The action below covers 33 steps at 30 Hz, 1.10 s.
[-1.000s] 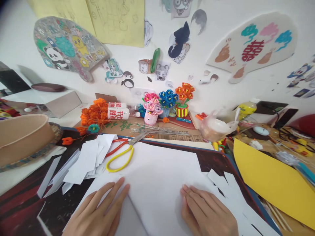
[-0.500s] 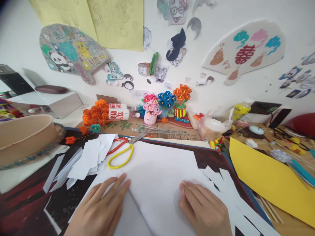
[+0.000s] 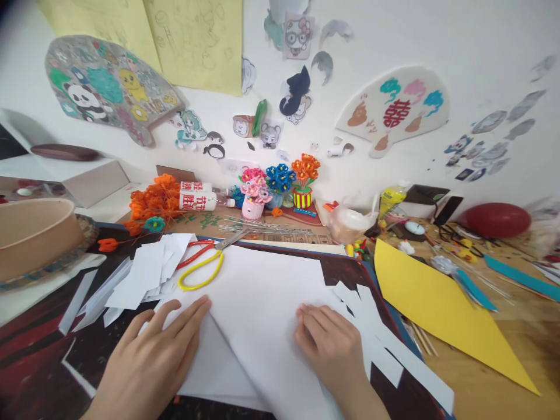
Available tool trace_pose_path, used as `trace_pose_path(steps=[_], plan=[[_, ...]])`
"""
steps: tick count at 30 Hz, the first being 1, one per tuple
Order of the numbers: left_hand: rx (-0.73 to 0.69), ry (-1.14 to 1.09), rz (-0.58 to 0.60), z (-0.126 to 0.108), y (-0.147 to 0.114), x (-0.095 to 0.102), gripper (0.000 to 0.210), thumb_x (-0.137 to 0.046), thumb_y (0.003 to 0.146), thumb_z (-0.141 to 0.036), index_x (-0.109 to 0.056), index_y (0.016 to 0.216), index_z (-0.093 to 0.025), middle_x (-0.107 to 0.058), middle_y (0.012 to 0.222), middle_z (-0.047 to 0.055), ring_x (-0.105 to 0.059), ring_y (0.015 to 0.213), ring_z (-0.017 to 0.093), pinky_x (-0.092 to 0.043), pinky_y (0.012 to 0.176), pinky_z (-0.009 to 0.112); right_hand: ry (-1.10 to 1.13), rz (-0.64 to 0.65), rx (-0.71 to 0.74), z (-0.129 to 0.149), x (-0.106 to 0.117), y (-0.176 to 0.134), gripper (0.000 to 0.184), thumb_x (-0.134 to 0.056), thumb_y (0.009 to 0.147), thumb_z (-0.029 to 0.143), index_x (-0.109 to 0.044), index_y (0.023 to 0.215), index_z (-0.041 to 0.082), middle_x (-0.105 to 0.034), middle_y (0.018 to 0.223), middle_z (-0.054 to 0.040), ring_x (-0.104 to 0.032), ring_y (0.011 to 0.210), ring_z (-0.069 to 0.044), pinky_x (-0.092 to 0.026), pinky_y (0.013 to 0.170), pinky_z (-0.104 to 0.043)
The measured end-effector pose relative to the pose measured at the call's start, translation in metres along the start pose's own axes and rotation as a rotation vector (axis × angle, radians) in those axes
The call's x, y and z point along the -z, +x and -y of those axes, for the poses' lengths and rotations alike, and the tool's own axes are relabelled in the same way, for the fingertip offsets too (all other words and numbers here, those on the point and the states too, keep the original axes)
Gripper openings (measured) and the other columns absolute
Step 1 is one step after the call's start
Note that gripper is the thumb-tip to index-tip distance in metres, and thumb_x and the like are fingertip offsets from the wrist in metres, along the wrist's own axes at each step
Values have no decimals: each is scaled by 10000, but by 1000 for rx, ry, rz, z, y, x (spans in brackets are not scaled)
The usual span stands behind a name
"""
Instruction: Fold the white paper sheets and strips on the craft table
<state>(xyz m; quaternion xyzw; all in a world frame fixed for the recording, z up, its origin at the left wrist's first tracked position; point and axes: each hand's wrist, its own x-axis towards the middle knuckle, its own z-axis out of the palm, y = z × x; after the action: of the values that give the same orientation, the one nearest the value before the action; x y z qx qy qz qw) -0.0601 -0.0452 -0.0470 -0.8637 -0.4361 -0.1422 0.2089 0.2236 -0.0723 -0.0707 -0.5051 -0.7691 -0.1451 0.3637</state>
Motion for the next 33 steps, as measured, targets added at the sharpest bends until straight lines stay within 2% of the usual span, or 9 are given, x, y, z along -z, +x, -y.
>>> trace_pose_path(steps=[5, 11, 19, 26, 31, 33], plan=[[-7, 53, 15, 0, 1, 0, 400, -423, 850, -81, -653, 1172, -140, -686, 1161, 38, -571, 940, 284, -397, 729, 423, -3, -2, -20, -1, 0, -1, 219, -542, 844, 61, -623, 685, 187, -668, 640, -5, -649, 642, -138, -502, 664, -259], [-17, 134, 45, 2, 4, 1, 353, -417, 895, -124, -662, 1149, -97, -663, 1191, 105, -579, 843, 255, -408, 645, 386, 14, -3, -27, -1, -1, -1, 189, -563, 831, 48, -604, 687, 164, -656, 638, -11, -640, 649, -136, -490, 654, -257], [-67, 200, 54, 1, -1, -4, 422, -374, 846, 6, -651, 1156, -67, -618, 1246, 145, -572, 989, 260, -448, 697, 377, 12, -9, -33, 0, 0, 1, 185, -563, 830, 49, -605, 694, 167, -657, 642, -11, -641, 655, -141, -484, 651, -261], [-35, 202, 38, 3, -1, -2, 391, -415, 868, -62, -638, 1185, -114, -633, 1180, 149, -573, 977, 280, -445, 720, 405, 4, -6, -30, -1, -1, -1, 180, -563, 823, 51, -602, 696, 172, -659, 644, -2, -638, 654, -137, -481, 645, -257], [-34, 196, -6, 3, 4, -3, 360, -432, 907, -154, -619, 1205, -81, -645, 1113, 153, -570, 930, 275, -439, 688, 394, 13, 2, -33, -2, -1, -2, 169, -569, 819, 50, -605, 708, 171, -672, 662, -6, -640, 660, -137, -484, 645, -256], [-49, 186, 9, 4, 6, -4, 352, -438, 894, -130, -631, 1182, -67, -646, 1097, 150, -564, 907, 265, -437, 679, 383, 13, -2, -36, -2, -1, -1, 169, -569, 819, 49, -608, 709, 171, -679, 671, -8, -642, 659, -136, -485, 645, -255]])
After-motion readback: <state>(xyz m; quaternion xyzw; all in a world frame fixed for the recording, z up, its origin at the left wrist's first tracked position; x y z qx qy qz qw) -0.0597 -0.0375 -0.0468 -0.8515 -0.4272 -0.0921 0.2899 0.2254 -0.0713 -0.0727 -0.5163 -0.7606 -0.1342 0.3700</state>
